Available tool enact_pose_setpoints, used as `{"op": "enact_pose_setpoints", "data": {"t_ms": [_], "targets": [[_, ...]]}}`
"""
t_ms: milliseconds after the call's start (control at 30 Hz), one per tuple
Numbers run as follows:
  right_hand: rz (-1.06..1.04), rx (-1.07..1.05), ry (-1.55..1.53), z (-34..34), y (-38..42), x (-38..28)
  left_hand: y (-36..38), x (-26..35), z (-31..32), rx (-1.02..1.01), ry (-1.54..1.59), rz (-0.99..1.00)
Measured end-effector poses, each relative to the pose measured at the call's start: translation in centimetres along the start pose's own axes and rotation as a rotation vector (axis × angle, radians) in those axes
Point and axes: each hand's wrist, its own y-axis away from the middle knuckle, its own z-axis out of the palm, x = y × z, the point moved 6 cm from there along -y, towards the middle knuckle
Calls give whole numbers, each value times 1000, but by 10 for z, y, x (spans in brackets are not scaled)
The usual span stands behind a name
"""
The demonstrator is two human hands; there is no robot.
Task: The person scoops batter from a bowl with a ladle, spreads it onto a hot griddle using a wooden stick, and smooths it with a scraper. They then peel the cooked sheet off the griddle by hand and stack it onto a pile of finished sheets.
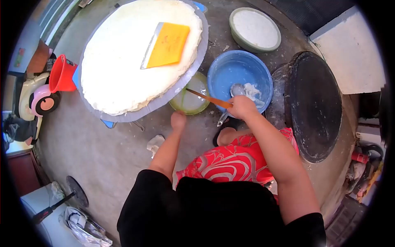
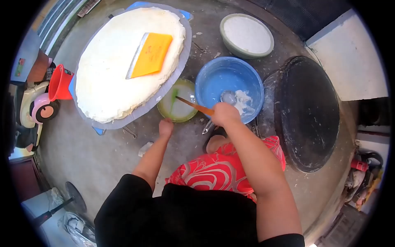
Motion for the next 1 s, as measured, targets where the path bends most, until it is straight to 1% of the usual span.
{"op": "enact_pose_setpoints", "data": {"t_ms": [67,100,167,200,267,300,367,400,467,500,567,600,667,700,767,800,867,900,967,1000], "targets": [[-64,21,173,-3,2,-2,-6,1,-2,-37,32,-3],[-64,19,171,3,3,-4,-1,0,-7,-38,30,-4],[-205,231,248,11,-3,-12,13,15,-28,34,71,119],[-205,227,249,28,-11,-6,29,20,-29,32,71,115],[-175,435,283,48,-29,3,51,29,-29,-36,226,139],[-178,425,277,44,-21,-2,50,24,-28,-39,219,131],[-254,308,351,20,3,-22,32,15,-16,-91,52,61],[-253,312,353,9,9,-24,23,12,-16,-89,55,64],[-203,238,358,-11,18,-19,9,2,-16,-75,-23,-45],[-198,239,363,-23,24,-18,7,3,-16,-79,-17,-42],[-62,152,296,-38,34,-11,7,1,-21,-18,-91,-57],[-61,150,295,-43,41,-11,9,5,-25,-19,-93,-57],[-149,212,145,-52,51,-15,14,15,-33,-54,-243,-35],[-148,211,144,-47,49,-14,17,18,-37,-55,-244,-35],[-180,85,89,-22,37,-11,25,28,-46,-32,-328,66],[-177,85,85,-14,30,-9,31,29,-51,-34,-332,69],[-100,131,127,-9,15,-3,48,38,-67,99,-267,208],[-101,132,121,-7,11,-2,54,40,-72,100,-272,212],[-125,182,268,-6,8,-5,65,36,-79,101,-241,158],[-126,182,262,-9,13,-8,69,32,-79,102,-247,160]]}}
